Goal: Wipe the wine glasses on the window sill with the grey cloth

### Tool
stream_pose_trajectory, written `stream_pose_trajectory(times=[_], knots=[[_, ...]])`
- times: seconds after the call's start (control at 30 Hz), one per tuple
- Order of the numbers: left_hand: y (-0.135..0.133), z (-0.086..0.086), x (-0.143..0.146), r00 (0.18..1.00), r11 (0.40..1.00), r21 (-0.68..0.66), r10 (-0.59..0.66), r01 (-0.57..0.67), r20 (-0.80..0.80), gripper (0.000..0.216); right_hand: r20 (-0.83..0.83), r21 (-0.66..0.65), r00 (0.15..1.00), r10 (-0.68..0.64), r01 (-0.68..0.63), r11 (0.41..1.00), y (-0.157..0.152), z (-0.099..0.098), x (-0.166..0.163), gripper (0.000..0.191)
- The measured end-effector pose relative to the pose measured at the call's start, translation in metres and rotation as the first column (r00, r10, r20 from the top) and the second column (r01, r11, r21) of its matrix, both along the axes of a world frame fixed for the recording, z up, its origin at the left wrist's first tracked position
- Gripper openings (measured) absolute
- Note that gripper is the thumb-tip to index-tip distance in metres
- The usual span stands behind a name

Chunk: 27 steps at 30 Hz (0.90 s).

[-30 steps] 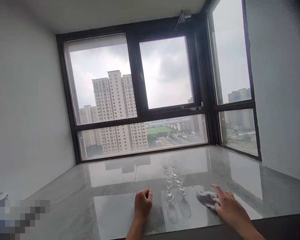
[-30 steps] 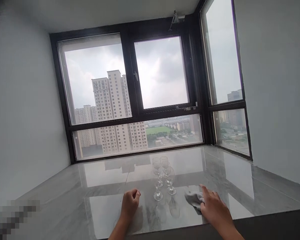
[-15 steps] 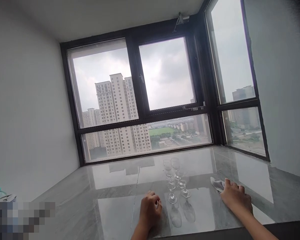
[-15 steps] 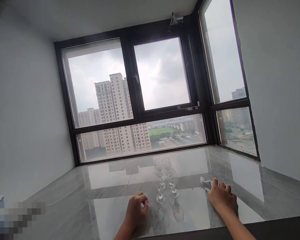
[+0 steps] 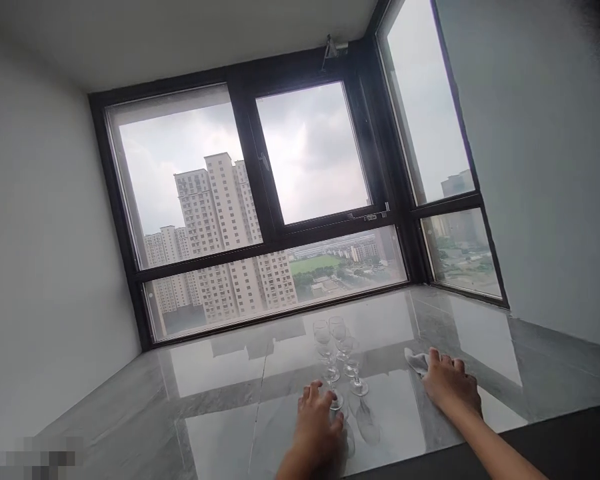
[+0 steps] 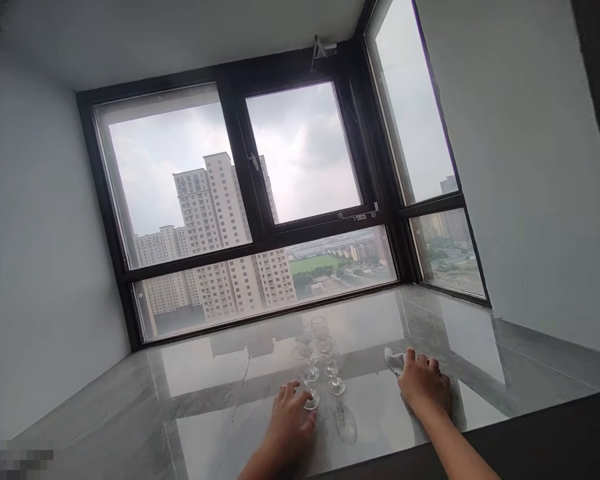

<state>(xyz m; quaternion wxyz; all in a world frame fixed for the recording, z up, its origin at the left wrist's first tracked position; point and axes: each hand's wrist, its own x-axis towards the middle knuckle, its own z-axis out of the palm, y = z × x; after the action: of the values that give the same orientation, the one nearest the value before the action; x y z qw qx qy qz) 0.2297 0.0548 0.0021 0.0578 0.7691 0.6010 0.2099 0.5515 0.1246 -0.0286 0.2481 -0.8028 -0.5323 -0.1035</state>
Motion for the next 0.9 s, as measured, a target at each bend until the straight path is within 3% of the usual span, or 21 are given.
stream_pose_trajectory(times=[0.23, 0.4, 0.47, 0.57, 0.7, 0.9], knots=[[0.008, -0.001, 0.023, 1.000, 0.999, -0.029, 0.023, -0.023, -0.010, 0.046, 0.012, -0.042, 1.000, -0.012, 0.012, 0.999, -0.008, 0.011, -0.004, 0.040], [0.006, -0.003, 0.006, 0.995, 0.999, 0.046, -0.003, 0.008, -0.098, 0.041, 0.028, -0.032, 1.000, -0.010, 0.011, 0.999, -0.009, 0.009, -0.003, 0.040], [0.008, -0.004, -0.014, 0.990, 0.997, 0.075, 0.038, -0.028, -0.133, 0.044, 0.030, -0.028, 1.000, -0.002, 0.002, 1.000, -0.008, 0.007, -0.002, 0.040], [0.019, -0.003, -0.056, 0.964, 0.981, 0.071, 0.193, -0.183, -0.182, 0.046, 0.016, -0.038, 1.000, 0.005, -0.004, 0.999, -0.008, 0.007, -0.001, 0.039], [0.043, 0.006, -0.124, 0.859, 0.883, -0.017, 0.451, -0.469, -0.243, 0.046, 0.008, -0.063, 1.000, 0.007, -0.006, 0.998, -0.013, 0.012, -0.003, 0.041], [0.067, 0.013, -0.194, 0.780, 0.791, -0.107, 0.554, -0.602, -0.292, 0.051, 0.035, -0.054, 0.999, 0.018, -0.016, 0.998, -0.014, 0.013, -0.002, 0.040]])
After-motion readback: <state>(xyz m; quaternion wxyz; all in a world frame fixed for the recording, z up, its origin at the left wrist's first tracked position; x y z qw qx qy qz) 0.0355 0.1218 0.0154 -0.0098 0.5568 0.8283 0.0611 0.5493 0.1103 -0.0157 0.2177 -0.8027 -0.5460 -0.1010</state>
